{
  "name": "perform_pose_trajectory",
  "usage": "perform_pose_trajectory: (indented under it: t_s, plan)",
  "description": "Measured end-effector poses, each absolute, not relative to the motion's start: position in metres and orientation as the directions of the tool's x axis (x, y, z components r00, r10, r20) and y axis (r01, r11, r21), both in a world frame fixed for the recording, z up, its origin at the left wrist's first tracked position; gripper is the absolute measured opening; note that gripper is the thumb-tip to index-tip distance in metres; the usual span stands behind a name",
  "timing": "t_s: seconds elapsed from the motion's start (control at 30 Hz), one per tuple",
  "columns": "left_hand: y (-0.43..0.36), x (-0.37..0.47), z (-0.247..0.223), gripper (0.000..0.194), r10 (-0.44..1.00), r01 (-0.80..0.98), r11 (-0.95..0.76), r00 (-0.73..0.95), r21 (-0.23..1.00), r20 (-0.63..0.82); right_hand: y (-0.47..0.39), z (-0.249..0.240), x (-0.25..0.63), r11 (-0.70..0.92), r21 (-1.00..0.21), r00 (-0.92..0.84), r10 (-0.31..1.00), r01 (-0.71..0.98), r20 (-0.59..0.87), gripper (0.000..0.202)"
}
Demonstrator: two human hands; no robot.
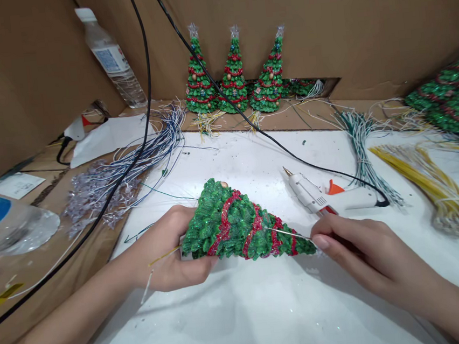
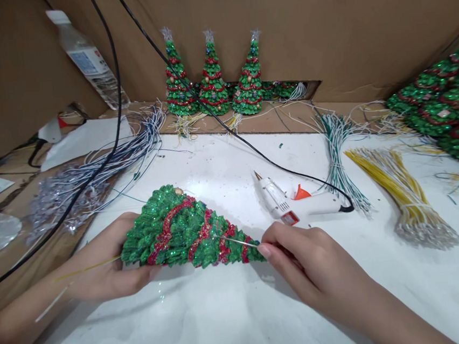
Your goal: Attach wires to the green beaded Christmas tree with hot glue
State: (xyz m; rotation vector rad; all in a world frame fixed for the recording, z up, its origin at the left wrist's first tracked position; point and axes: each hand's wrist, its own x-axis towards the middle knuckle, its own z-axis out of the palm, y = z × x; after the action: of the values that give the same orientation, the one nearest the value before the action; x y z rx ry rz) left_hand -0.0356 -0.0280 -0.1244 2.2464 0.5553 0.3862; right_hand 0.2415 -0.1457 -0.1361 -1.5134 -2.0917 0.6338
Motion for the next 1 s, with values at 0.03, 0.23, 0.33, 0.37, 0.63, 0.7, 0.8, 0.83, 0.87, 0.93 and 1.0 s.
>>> perform_pose_trajectory:
  t_s: [0.03,0.23,0.33,0.37,0.63,0.7,0.8,0.83,0.87,0.93,1.0]
  plan:
    - [-0.0277,-0.0356,-0.1243,0.013,0.504,0.269,-0.604,0.858,0.75,0.099,-0.1464,-0.1371,0.2413,0.259,-0.636,-0.261,0.961,0.727,0.092,0.009]
    - [-0.0267,-0.0356,-0.1238,0.013,0.489,0.266,-0.608,0.868,0.748,0.09,-0.1465,-0.1401,0.2412,0.254,-0.647,-0.268,0.96,0.719,0.078,0.01]
    - [-0.0278,-0.0358,-0.1242,0.012,0.494,0.268,-0.607,0.865,0.748,0.091,-0.1448,-0.1385,0.2408,0.28,-0.633,-0.284,0.954,0.722,0.099,0.015]
    - [-0.0284,-0.0359,-0.1244,0.012,0.5,0.271,-0.602,0.861,0.751,0.089,-0.1446,-0.1379,0.2406,0.287,-0.634,-0.285,0.952,0.718,0.108,0.016]
    - [-0.0318,-0.0347,-0.1228,0.011,0.552,0.323,-0.553,0.832,0.768,0.047,-0.1474,-0.1402,0.24,0.235,-0.643,-0.21,0.971,0.729,0.118,0.007]
    - [-0.0317,-0.0347,-0.1228,0.012,0.55,0.325,-0.55,0.834,0.77,0.041,-0.1467,-0.1407,0.2409,0.269,-0.634,-0.226,0.963,0.725,0.15,0.008]
    - [-0.0315,-0.035,-0.1233,0.014,0.551,0.325,-0.547,0.834,0.772,0.039,-0.1444,-0.1396,0.2416,0.334,-0.593,-0.261,0.942,0.732,0.209,0.008]
    - [-0.0315,-0.0351,-0.1236,0.014,0.549,0.321,-0.547,0.835,0.773,0.042,-0.1437,-0.1391,0.2415,0.353,-0.58,-0.273,0.936,0.734,0.223,0.009]
    - [-0.0315,-0.0353,-0.1239,0.014,0.546,0.316,-0.548,0.836,0.775,0.045,-0.1434,-0.1388,0.2412,0.363,-0.571,-0.282,0.932,0.736,0.229,0.01]
    - [-0.0314,-0.0357,-0.1246,0.013,0.542,0.309,-0.551,0.839,0.775,0.051,-0.1437,-0.1388,0.2405,0.36,-0.571,-0.286,0.933,0.738,0.218,0.008]
    - [-0.0313,-0.0361,-0.1252,0.013,0.542,0.306,-0.554,0.838,0.774,0.057,-0.1453,-0.14,0.2398,0.338,-0.579,-0.273,0.941,0.742,0.2,0.003]
